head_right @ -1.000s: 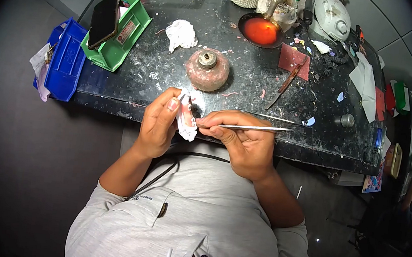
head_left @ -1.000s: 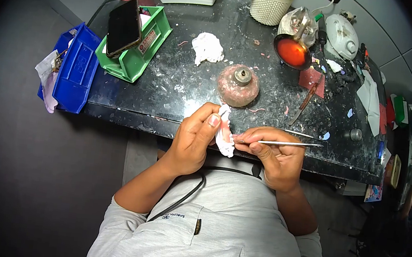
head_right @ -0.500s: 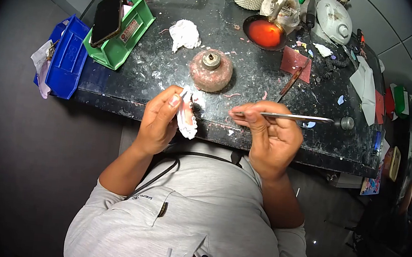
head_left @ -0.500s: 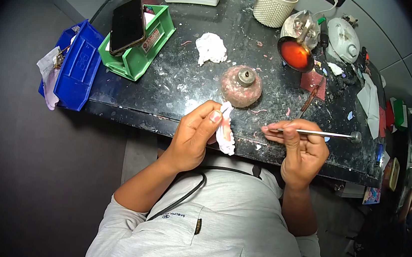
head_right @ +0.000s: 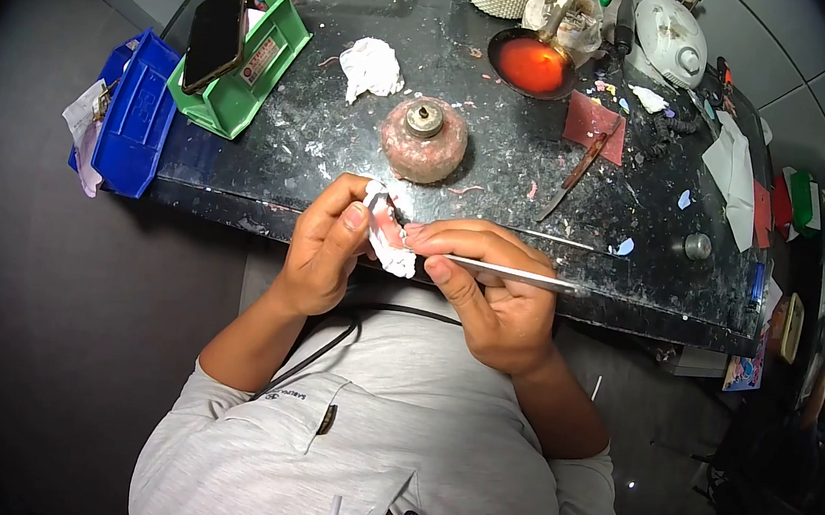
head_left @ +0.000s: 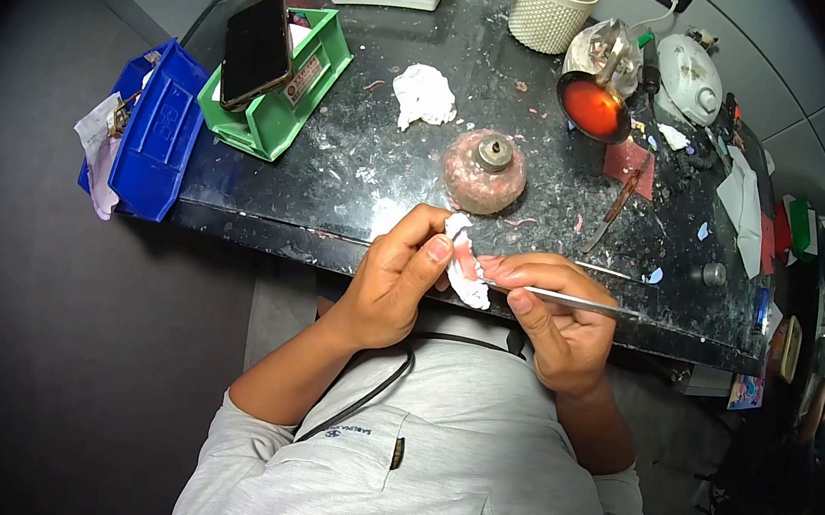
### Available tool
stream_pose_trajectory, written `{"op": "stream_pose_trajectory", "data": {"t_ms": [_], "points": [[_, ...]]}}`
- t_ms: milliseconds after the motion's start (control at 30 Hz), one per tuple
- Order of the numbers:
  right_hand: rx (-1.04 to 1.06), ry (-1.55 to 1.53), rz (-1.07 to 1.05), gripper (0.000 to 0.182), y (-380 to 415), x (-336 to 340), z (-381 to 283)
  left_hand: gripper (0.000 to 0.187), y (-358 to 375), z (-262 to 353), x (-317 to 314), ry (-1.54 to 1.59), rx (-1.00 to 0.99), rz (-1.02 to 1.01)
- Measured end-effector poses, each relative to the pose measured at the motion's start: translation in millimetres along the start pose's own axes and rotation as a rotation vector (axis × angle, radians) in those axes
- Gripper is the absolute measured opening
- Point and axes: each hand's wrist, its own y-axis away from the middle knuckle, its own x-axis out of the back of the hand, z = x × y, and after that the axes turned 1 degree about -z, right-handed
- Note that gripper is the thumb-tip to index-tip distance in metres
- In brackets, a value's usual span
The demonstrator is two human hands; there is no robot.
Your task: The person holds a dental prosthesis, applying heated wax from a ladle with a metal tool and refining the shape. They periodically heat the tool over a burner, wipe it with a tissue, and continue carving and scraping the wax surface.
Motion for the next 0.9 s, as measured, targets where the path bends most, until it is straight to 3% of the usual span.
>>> {"op": "stream_pose_trajectory", "data": {"t_ms": [67,900], "points": [[-0.104,-0.152,0.057,0.012,2.5,-4.1,-0.5,0.035,0.3,-0.4,0.3,-0.009,-0.005,-0.008],[-0.118,-0.152,0.022,0.013,4.0,-4.2,1.1,0.038,0.8,0.0,0.1,0.055,0.015,0.002]]}}
